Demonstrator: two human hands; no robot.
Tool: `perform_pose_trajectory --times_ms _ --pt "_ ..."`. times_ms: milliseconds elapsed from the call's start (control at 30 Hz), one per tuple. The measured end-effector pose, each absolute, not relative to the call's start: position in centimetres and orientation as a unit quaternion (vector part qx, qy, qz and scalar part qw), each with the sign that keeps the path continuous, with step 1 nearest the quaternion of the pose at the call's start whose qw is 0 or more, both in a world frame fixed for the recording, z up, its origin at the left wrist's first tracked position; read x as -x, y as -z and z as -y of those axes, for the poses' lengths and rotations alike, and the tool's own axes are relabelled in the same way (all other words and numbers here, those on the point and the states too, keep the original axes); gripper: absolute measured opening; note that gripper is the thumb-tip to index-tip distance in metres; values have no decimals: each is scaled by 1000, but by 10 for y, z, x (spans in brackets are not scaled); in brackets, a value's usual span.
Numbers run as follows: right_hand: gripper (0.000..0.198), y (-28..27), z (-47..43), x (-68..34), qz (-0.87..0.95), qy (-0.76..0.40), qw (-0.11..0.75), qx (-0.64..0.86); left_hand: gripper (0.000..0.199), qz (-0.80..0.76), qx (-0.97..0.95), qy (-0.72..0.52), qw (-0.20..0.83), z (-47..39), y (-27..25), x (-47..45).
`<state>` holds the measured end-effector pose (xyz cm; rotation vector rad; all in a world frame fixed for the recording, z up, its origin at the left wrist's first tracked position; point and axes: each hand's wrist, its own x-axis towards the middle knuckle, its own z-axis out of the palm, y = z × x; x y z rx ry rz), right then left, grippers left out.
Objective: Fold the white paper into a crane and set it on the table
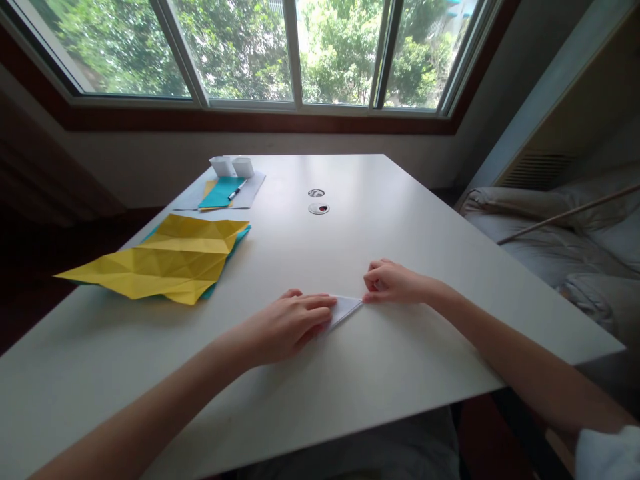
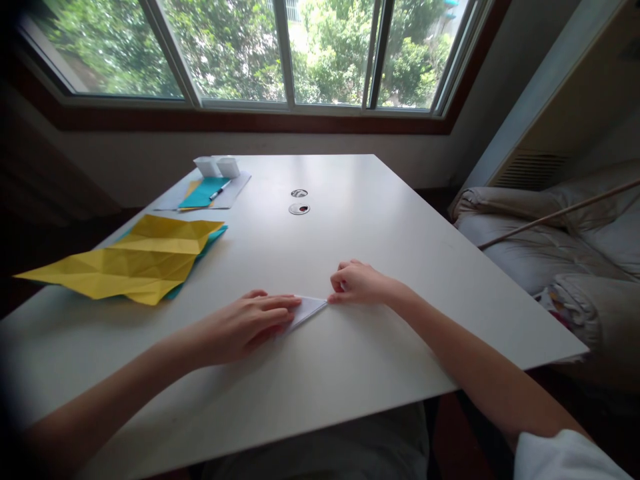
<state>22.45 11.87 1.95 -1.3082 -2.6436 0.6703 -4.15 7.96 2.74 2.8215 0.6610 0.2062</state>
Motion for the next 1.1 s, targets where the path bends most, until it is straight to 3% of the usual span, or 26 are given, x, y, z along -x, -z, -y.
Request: perform_pose_trajectory --times_ms 300,433,533,767,1000,1100 --pt "25 -27 -124 -239 889 -258 78 371 13 -221 -967 -63 109 -80 -30 39" --pt "47 -25 -116 -228 901 -245 122 338 32 -234 -958 -80 145 -85 -29 40" --pt "35 -23 -108 -215 911 -221 142 318 44 -243 -946 -114 181 -88 -28 41" --pt "18 -19 -101 -200 903 -186 175 346 16 -369 -859 -245 259 -93 -20 36" --pt "14 -20 -100 -196 833 -312 244 386 20 -370 -666 -399 510 -93 -19 24" --pt "14 -23 -99 -193 760 -440 268 396 25 -384 -583 -414 584 -92 -20 21"
